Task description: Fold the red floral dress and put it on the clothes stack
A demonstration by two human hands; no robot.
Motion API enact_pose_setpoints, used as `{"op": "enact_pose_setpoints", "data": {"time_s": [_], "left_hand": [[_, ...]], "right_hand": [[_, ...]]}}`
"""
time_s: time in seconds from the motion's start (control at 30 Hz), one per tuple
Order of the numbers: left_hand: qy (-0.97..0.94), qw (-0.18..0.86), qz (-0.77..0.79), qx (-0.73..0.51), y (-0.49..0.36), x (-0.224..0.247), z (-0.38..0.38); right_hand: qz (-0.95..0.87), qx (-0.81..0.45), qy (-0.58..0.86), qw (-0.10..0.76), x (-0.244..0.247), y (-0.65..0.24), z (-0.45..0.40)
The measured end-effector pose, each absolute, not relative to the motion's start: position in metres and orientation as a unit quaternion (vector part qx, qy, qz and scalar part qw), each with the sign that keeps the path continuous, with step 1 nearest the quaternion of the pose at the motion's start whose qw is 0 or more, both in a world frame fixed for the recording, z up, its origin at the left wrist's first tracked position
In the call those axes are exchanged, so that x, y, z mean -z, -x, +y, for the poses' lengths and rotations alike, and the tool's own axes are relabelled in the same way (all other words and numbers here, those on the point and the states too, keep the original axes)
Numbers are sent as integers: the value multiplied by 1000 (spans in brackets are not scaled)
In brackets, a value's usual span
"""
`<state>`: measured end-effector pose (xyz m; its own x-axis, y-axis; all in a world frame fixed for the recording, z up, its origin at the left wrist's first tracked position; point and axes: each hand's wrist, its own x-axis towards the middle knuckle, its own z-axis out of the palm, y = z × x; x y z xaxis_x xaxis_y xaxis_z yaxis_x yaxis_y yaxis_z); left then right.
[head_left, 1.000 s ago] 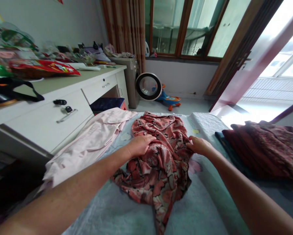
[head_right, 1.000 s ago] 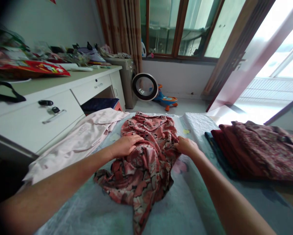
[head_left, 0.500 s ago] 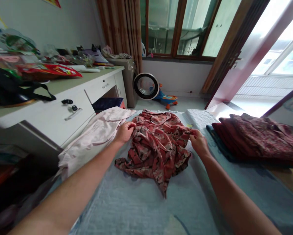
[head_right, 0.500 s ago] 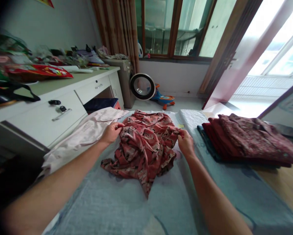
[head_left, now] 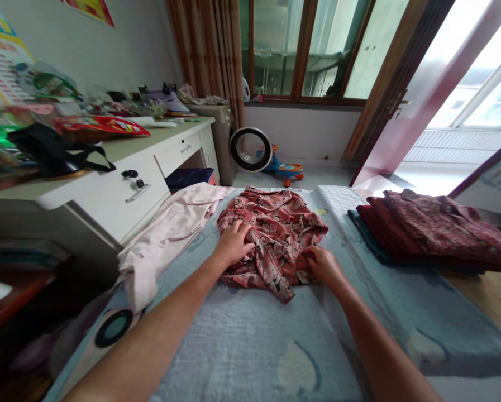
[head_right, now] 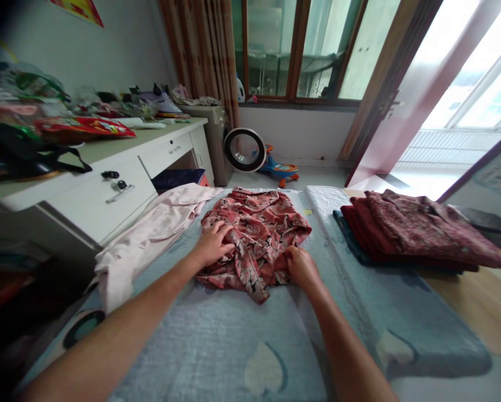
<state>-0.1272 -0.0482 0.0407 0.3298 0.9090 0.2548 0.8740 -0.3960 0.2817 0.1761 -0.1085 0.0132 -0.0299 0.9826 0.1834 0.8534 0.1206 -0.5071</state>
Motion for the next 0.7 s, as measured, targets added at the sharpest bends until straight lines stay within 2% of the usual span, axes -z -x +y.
{"op": "enact_pose_setpoints", "data": {"time_s": [0.07, 0.13, 0.2, 0.3, 0.37, 0.47, 0.53, 0.63, 0.7], "left_hand": [[-819, 64, 553, -138, 128, -40, -53], [-820, 79, 547, -150, 129, -42, -59], [-811, 85, 528, -238, 128, -46, -69], [-785, 117, 477, -377, 118, -55, -89], [-798, 174, 437, -378, 109, -60, -105], [-869, 252, 349, -244, 101, -66, -125], [-890, 260, 320, -195, 103, -68, -130], [-859, 225, 362, -283, 114, -71, -117], [-805, 177, 430, -368, 124, -70, -95]], "right_hand": [[-679, -120, 658, 304, -15, -182, -109], [-624, -95, 671, 389, -16, -189, -110], [-572, -74, 679, 455, -15, -194, -112], [-567, -73, 660, 488, -14, -192, -116], [-608, -91, 626, 480, -12, -183, -120], [-689, -102, 576, 428, -7, -164, -127], [-734, -89, 564, 368, -1, -152, -131], [-779, -57, 557, 280, 7, -140, -136], [-791, -37, 556, 252, 11, -137, -136]]}}
